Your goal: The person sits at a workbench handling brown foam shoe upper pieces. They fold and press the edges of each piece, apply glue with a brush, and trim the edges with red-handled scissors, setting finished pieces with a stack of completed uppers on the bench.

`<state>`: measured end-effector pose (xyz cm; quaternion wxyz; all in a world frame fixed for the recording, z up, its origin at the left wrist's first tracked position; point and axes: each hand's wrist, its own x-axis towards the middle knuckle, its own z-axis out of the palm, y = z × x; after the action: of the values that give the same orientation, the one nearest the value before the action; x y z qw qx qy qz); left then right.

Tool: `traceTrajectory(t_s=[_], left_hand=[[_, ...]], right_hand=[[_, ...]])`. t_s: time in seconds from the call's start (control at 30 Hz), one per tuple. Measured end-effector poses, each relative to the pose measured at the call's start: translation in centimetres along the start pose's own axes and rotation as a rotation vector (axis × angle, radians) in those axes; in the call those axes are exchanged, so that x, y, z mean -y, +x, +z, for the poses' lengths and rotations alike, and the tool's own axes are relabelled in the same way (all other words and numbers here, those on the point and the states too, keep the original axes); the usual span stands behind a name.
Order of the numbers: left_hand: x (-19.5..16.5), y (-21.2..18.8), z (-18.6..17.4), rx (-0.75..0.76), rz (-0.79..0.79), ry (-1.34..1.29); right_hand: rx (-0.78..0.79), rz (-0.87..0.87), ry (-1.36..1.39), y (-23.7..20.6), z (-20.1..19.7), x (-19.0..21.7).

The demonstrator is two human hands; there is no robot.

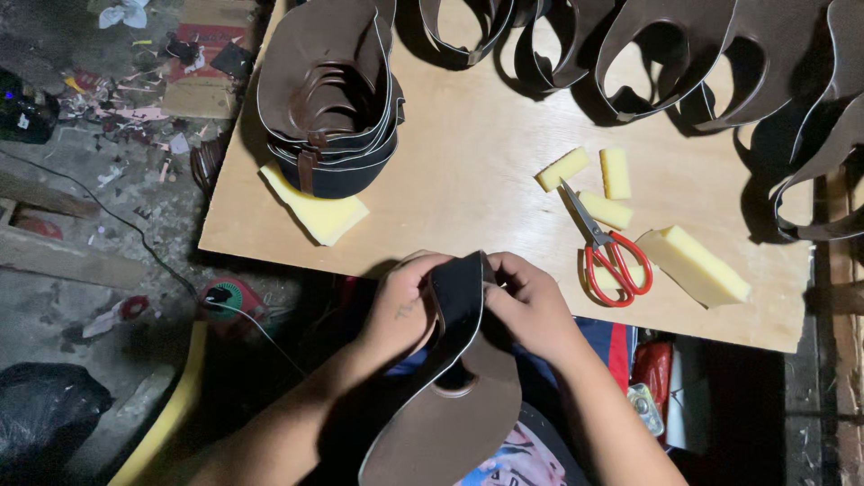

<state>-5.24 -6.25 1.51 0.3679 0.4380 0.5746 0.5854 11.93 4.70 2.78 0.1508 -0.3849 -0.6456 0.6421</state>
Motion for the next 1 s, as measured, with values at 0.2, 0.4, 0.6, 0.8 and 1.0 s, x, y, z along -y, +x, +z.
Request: traceTrajectory(t_s=[0.2,0.4,0.6,0.8,1.0], left_hand=[[-1.1,0.4,0.0,0.031,0.049,0.294],[-1.8,0.4,0.4,-0.072,0.090,0.258],[-2.5,0.2,0.7,0.055,0.193,0.113],[-2.9,0.0,0.3,0.062,0.273,0.171],[-1.6,-0.2,0.9,0.031,0.233,0.080]], right_hand=[[-0.207,-0.554,-0.501,0.2,1.0,-1.5],[-0.079,-0.192,0.003,0.5,0.9,-3.0],[-0.093,-0.054,0.052,1.4,0.4,-5.0],[-0.116,-0.014,0.204,3.0,-0.4,-6.6],[-0.050,-0.080,0.141,4.1,-0.9,-10.5]])
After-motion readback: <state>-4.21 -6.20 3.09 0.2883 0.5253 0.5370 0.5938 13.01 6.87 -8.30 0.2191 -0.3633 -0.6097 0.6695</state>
